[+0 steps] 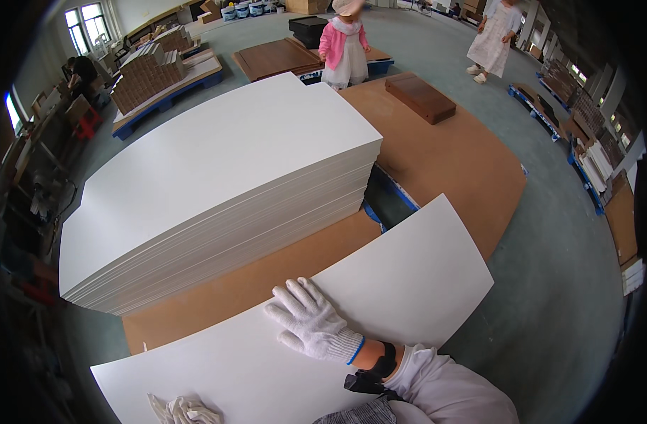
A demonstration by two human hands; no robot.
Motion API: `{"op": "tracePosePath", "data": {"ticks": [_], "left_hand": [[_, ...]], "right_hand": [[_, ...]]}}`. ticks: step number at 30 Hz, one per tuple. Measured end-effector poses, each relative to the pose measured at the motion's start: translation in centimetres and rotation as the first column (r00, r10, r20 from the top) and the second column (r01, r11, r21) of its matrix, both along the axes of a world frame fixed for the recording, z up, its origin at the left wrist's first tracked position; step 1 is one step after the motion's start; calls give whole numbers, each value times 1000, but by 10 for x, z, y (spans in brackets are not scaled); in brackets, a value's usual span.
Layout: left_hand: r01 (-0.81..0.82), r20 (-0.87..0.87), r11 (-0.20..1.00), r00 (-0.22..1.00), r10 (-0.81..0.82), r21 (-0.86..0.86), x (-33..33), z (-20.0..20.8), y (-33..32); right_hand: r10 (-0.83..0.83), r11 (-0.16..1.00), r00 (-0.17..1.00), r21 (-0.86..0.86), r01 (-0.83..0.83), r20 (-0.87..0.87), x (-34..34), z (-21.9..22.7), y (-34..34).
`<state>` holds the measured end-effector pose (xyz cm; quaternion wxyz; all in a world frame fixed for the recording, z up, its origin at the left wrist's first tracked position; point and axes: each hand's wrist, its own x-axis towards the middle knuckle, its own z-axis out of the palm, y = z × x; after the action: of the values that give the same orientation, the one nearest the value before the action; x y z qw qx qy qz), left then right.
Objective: The recorder is cleaning and inspecting white panels, likely for furniture assembly, using a cloth and scraper.
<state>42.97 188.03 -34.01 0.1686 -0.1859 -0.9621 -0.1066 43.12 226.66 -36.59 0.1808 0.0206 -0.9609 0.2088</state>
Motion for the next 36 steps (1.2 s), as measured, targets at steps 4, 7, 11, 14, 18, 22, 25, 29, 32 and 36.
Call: {"op": "tracePosePath", "data": {"ticks": [4, 7, 11, 14, 18, 22, 25, 29, 32, 36], "left_hand": [[-36, 0, 999, 999, 36, -13, 10, 2, -1], [13, -28, 1000, 1000, -13, 1, 6, -2, 0], [-60, -9, 998, 998, 60, 15, 4, 4, -5], [11, 71, 1000, 997, -9, -23, 6, 20, 33], [439, 114, 898, 891, -439, 25, 4, 40, 87], [510, 140, 860, 853, -503, -14, -16, 23, 101], [441, 128, 897, 891, -435, -23, -54, 16, 86], [46, 73, 999, 996, -44, -29, -118, 21, 10], [-252, 21, 966, 967, 254, -51, -155, 25, -91], [-616, 165, 780, 763, 625, -112, -153, 35, -158]], "right_hand": [[13, 1000, 1000, -15, -13, -13, 5, 4, -4], [3, 1000, 1000, 3, -3, 14, 8, 5, -2], [48, 998, 999, 28, -48, -20, -8, -2, -6], [12, 994, 999, 113, -7, -47, -19, -4, -3], [-70, 989, 997, 133, 64, 42, -31, 5, 18], [-99, 988, 967, 138, 67, 235, -53, 7, 8], [-112, 983, 973, 165, 78, 203, -54, -2, 3], [-103, 975, 980, 211, 66, 171, -41, -8, 8], [-128, 981, 983, 160, 106, 134, -40, -11, 11], [-147, 982, 979, 135, 129, 138, -42, -2, 2]]}}
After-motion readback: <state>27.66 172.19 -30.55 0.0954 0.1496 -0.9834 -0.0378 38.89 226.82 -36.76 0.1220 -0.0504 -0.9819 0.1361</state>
